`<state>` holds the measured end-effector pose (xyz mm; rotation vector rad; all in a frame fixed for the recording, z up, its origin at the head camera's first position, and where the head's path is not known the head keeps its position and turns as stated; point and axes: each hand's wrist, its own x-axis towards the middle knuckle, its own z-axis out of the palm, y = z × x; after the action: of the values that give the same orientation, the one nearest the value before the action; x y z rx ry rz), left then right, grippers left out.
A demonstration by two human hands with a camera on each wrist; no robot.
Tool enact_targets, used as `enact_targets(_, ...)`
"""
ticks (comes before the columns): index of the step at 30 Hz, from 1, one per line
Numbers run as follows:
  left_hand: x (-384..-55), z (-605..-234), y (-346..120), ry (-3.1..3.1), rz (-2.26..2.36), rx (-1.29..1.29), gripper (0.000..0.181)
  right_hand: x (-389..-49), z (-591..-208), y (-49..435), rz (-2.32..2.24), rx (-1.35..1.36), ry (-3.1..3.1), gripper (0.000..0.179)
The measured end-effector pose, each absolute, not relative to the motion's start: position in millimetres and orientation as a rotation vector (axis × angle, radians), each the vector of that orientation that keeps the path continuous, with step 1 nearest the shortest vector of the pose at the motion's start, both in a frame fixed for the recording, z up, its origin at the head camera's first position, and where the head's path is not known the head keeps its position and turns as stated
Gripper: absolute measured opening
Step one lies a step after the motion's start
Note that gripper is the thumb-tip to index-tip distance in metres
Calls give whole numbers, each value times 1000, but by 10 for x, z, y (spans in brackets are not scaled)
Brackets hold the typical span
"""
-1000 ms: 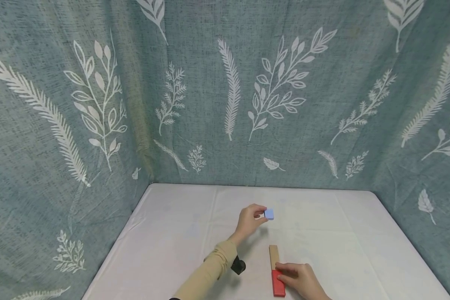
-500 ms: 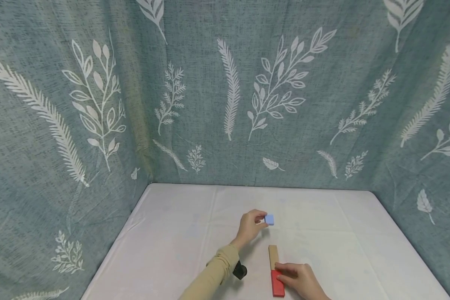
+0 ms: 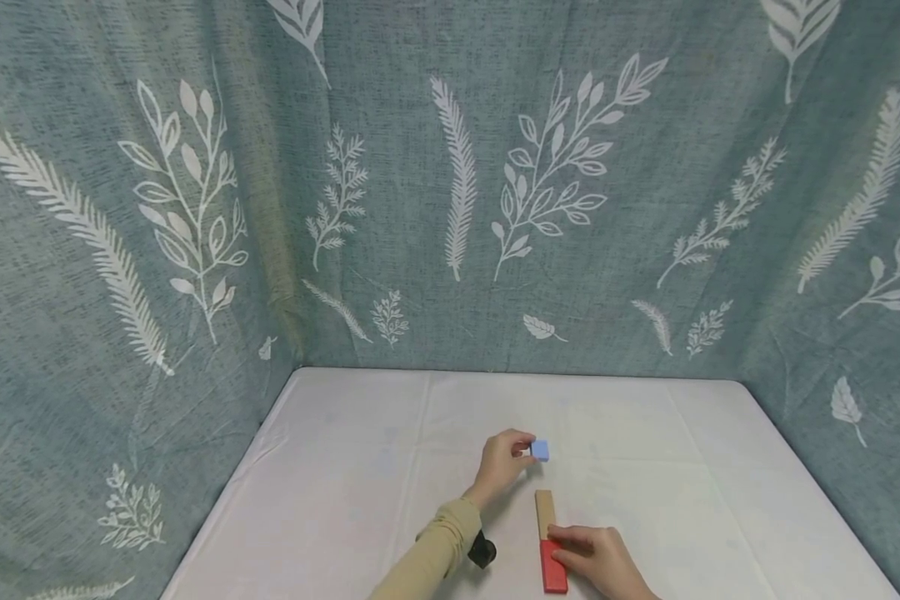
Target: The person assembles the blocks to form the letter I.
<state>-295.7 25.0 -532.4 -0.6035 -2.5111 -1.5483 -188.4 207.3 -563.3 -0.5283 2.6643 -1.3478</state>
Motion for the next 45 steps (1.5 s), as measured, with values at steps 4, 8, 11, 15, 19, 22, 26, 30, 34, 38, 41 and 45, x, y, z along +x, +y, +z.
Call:
enact_targets(4,-2938,-5348,254,-2513,-1565,-599,26,-1894,-5641,2071,-1327,-519,2668,33)
enact_targets(8,-2926,-5372,252,-2531,-1551,-580,26,-1902,-5650,2067,-1318,-511,2674,33)
enact_targets(11,-2916,-5398,249,-2562,-1544,-558,26,-1896,-5646,2065,-1319,-513,2685,32)
enact_targets(15,-2898,-5449,247,-2583,-1535,-555,27,-1886,-5639,2069,-1315,-513,2700,31)
enact_targets(19,-2880,-5481,249,-2593,-1530,-549,27,-1892,-5644,2075,-1308,-520,2716,30)
enact_targets(22,-2868,-5495,257,-2596,-1537,-561,27,-1891,-5650,2081,-1304,-531,2725,30)
enact_targets(26,-2857,-5529,275,-2613,-1519,-572,26,-1893,-5649,2085,-1297,-528,2715,31)
enact_targets(30,-2846,-5560,285,-2627,-1503,-569,27,-1896,-5645,2084,-1312,-513,2684,32)
enact_targets(34,-2834,-5580,293,-2636,-1498,-563,27,-1891,-5643,2091,-1325,-498,2661,33)
enact_targets(38,-2827,-5590,300,-2639,-1485,-564,27,-1893,-5652,2092,-1332,-515,2666,34)
enact_targets(41,-2825,-5595,302,-2636,-1470,-572,27,-1895,-5660,2089,-1335,-525,2677,34)
enact_targets(45,-2829,-5608,304,-2636,-1439,-572,26,-1895,-5660,2090,-1337,-522,2677,34)
